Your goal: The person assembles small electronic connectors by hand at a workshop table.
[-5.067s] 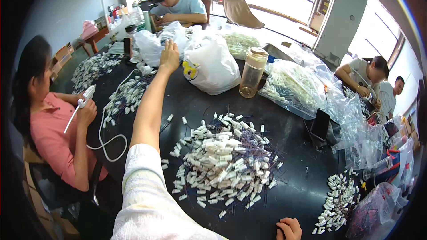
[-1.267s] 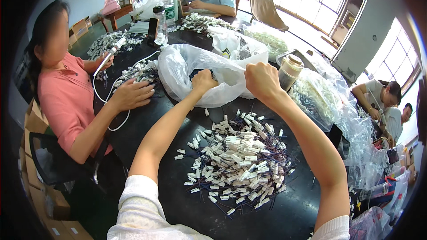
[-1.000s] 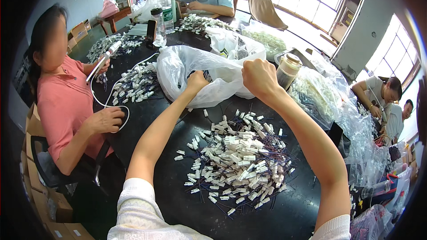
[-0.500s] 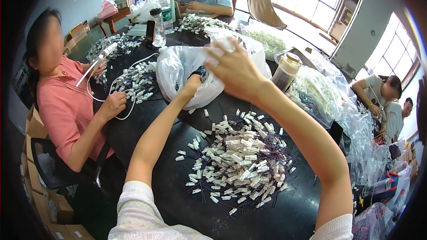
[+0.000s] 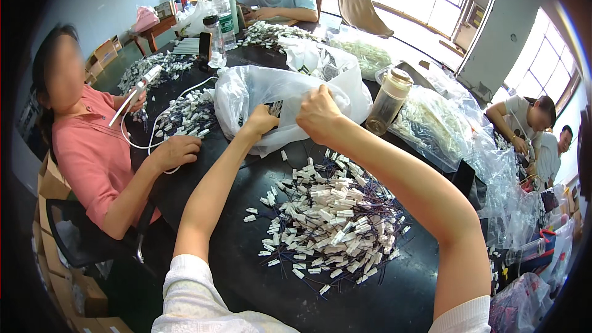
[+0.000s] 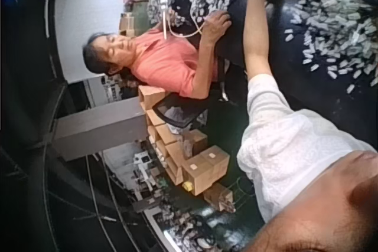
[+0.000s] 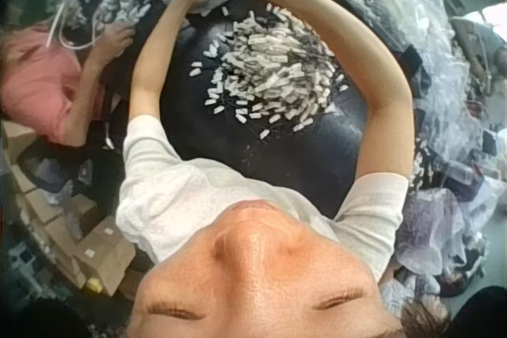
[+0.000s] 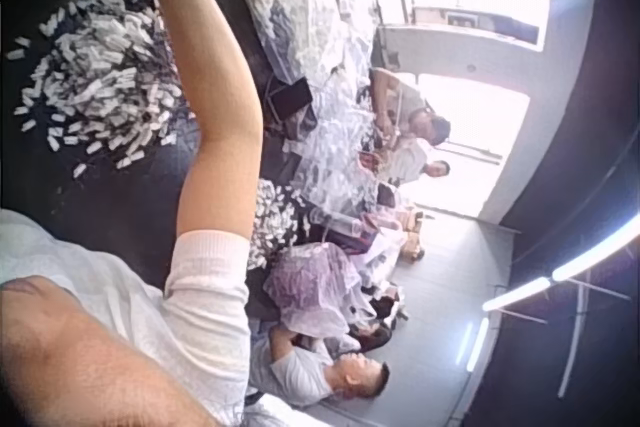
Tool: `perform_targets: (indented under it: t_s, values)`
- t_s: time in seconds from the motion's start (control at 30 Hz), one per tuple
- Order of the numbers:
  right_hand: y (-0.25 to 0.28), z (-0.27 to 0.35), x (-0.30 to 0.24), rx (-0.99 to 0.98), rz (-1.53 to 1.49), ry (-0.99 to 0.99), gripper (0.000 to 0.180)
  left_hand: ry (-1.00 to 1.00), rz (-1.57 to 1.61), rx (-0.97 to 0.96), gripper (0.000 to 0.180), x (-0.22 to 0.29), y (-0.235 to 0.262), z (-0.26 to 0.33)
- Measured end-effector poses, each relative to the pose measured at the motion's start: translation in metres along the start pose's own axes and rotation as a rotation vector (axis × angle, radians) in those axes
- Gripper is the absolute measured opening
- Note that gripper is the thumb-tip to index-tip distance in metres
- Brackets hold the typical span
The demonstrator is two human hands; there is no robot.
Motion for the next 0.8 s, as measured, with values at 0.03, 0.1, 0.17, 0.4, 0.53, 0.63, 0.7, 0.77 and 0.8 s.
perform_targets:
  t_s: [0.03,0.1,0.17,0.4,0.53,0.63,0.7,0.77,0.8]
  values:
    - [-0.005,-0.003,0.000,-0.002,-0.002,-0.005,0.011,-0.002,-0.002,-0.005,0.022,-0.001,-0.001,0.000]
    - [-0.016,-0.015,-0.009,0.450,0.078,0.254,0.024,-0.064,0.019,-0.050,0.019,-0.002,-0.004,0.001]
    - [-0.037,-0.031,-0.014,0.494,0.080,0.224,0.025,-0.084,0.066,-0.061,0.019,-0.002,-0.013,0.002]
    - [-0.057,-0.034,0.008,0.623,0.012,0.168,0.014,-0.018,0.090,-0.127,0.022,-0.004,-0.010,0.000]
    - [-0.051,-0.023,0.006,0.356,0.137,0.153,0.018,-0.083,0.219,-0.084,0.029,0.000,-0.005,0.004]
    - [-0.043,-0.024,0.003,0.181,0.093,0.127,0.016,-0.013,0.133,-0.074,0.033,0.004,0.001,0.009]
    - [-0.039,-0.025,0.001,0.306,0.145,0.166,0.013,-0.011,0.211,-0.054,0.032,0.005,0.003,0.014]
    - [-0.041,-0.025,0.005,0.317,0.176,0.269,0.012,-0.043,0.277,-0.097,0.034,0.001,0.007,0.006]
    - [-0.042,-0.024,0.006,0.338,0.208,0.379,0.012,-0.073,0.343,-0.128,0.036,-0.001,0.009,0.003]
Point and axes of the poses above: each hand's wrist, its own z-axis away from the middle knuckle, its own y-axis out of the back of the hand, x = y × z, the point moved 2 cm from there along -z, towards the middle knuckle, and after that the axes turned 6 degrees about z, right-handed, at the moved point
